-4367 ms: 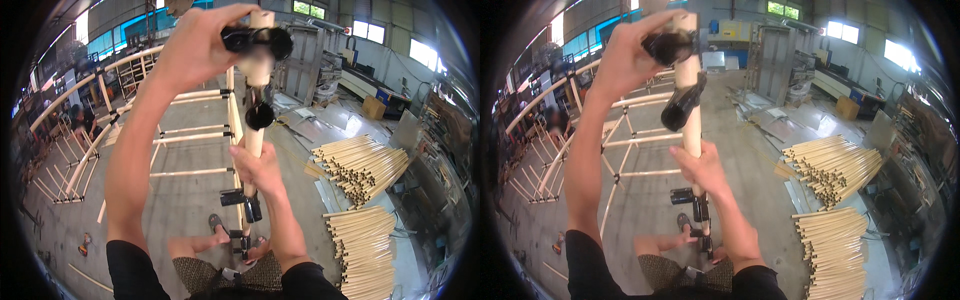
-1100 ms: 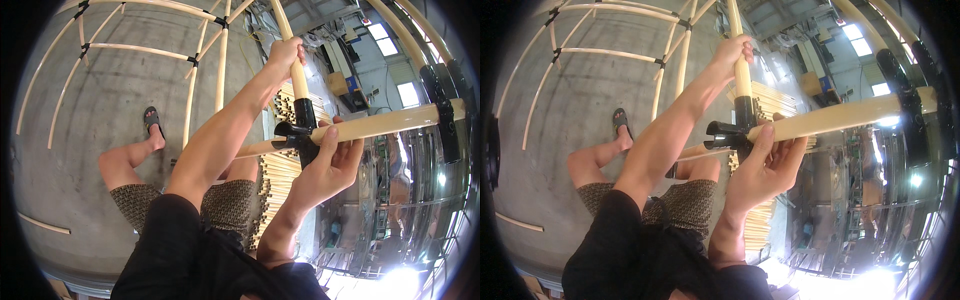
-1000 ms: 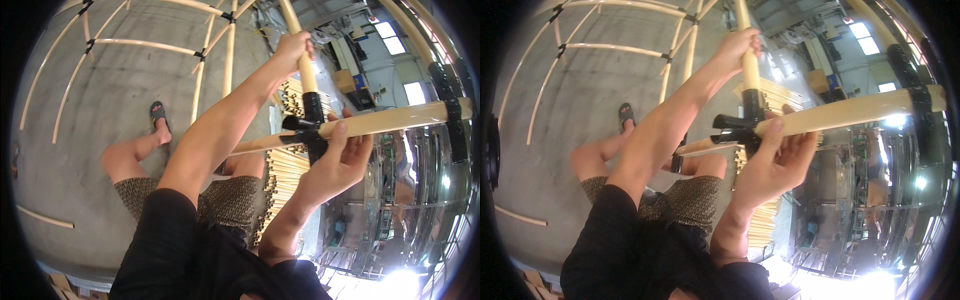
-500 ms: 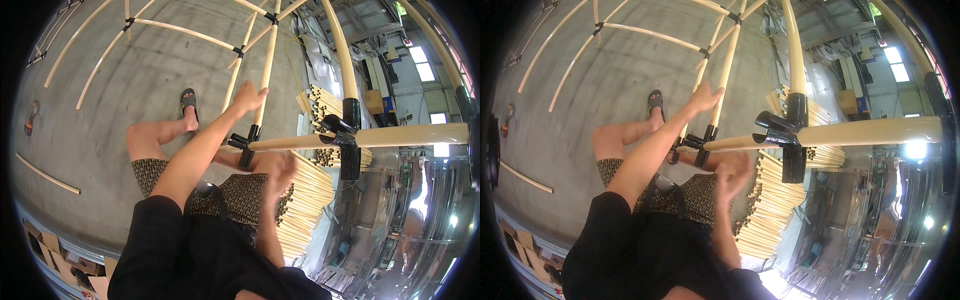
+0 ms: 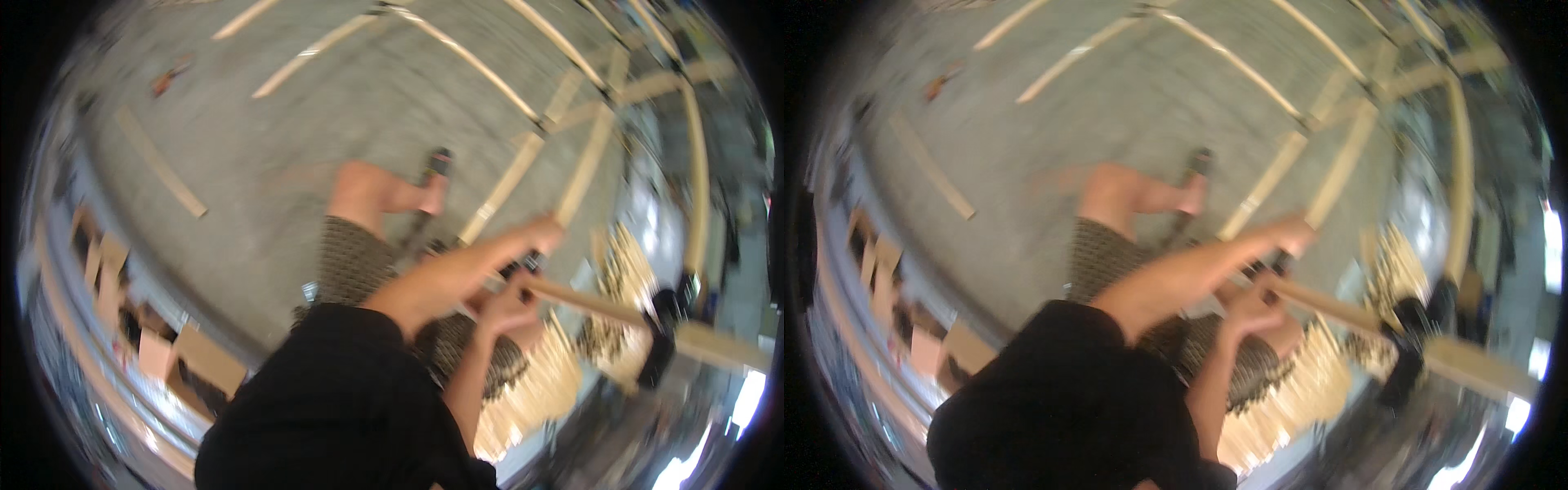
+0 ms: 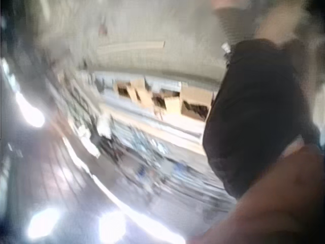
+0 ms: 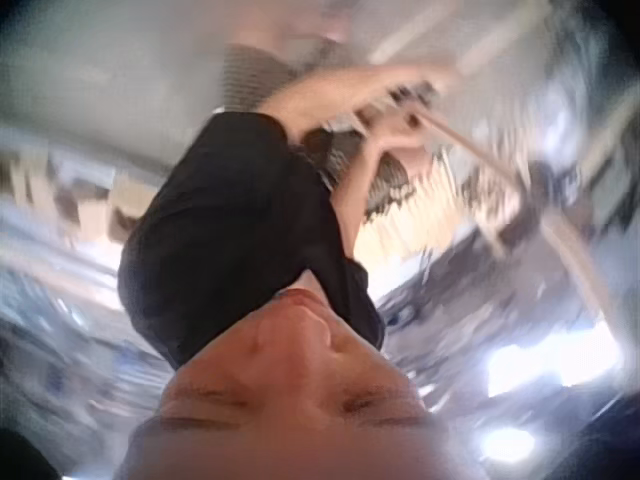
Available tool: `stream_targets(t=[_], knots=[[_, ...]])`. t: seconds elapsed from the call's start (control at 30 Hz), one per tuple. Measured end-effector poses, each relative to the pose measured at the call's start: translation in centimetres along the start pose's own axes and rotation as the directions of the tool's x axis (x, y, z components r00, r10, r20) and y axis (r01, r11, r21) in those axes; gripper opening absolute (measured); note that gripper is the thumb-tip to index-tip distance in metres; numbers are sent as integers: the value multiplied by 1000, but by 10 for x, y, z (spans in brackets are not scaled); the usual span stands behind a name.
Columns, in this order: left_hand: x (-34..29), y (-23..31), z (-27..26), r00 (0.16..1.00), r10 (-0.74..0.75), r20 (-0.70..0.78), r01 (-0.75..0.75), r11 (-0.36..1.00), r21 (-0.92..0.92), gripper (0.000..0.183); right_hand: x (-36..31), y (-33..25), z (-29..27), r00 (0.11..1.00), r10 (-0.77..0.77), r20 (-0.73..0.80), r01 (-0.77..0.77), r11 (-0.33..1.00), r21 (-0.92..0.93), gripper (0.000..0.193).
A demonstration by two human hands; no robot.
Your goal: The person fits black plastic connectors onto beige pipes to build a frame and then uses a power drill to fasten screws into the joints.
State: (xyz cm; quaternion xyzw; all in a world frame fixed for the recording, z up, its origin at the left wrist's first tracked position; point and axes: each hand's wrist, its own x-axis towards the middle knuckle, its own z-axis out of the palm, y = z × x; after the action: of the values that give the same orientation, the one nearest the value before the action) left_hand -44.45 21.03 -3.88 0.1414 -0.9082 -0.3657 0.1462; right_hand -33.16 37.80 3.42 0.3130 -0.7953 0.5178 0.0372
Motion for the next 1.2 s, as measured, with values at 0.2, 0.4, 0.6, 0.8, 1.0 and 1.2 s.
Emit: stream_targets(t=[0.2, 0.4, 0.6, 0.8, 1.0, 1.2], knots=[[-49, 50, -10, 903, -419, -99, 318, 805, -501, 20, 7, 30, -15, 998, 28, -56, -28, 1000, -6, 40], [-134, 36, -41, 725, -638, -261, 400, 698, -594, 34, 38, 66, -13, 995, 81, 58, -77, 994, -75, 45], [-152, 56, -26, 621, -693, -366, 325, 653, -684, 43, 44, 56, -29, 994, 53, 96, -55, 998, 10, 47], [-141, 140, -34, 861, -288, -419, -98, 715, -693, 54, 49, 105, -114, 935, -6, 354, 16, 1000, -25, 56], [-124, 159, -45, 973, -229, -40, 138, 707, -694, 81, -12, 193, -300, 959, 211, 190, -111, 894, -434, 70], [-82, 104, -15, 913, -322, -253, 154, 843, -516, 47, -222, 312, -465, 554, 812, -185, -700, 334, -632, 51]])
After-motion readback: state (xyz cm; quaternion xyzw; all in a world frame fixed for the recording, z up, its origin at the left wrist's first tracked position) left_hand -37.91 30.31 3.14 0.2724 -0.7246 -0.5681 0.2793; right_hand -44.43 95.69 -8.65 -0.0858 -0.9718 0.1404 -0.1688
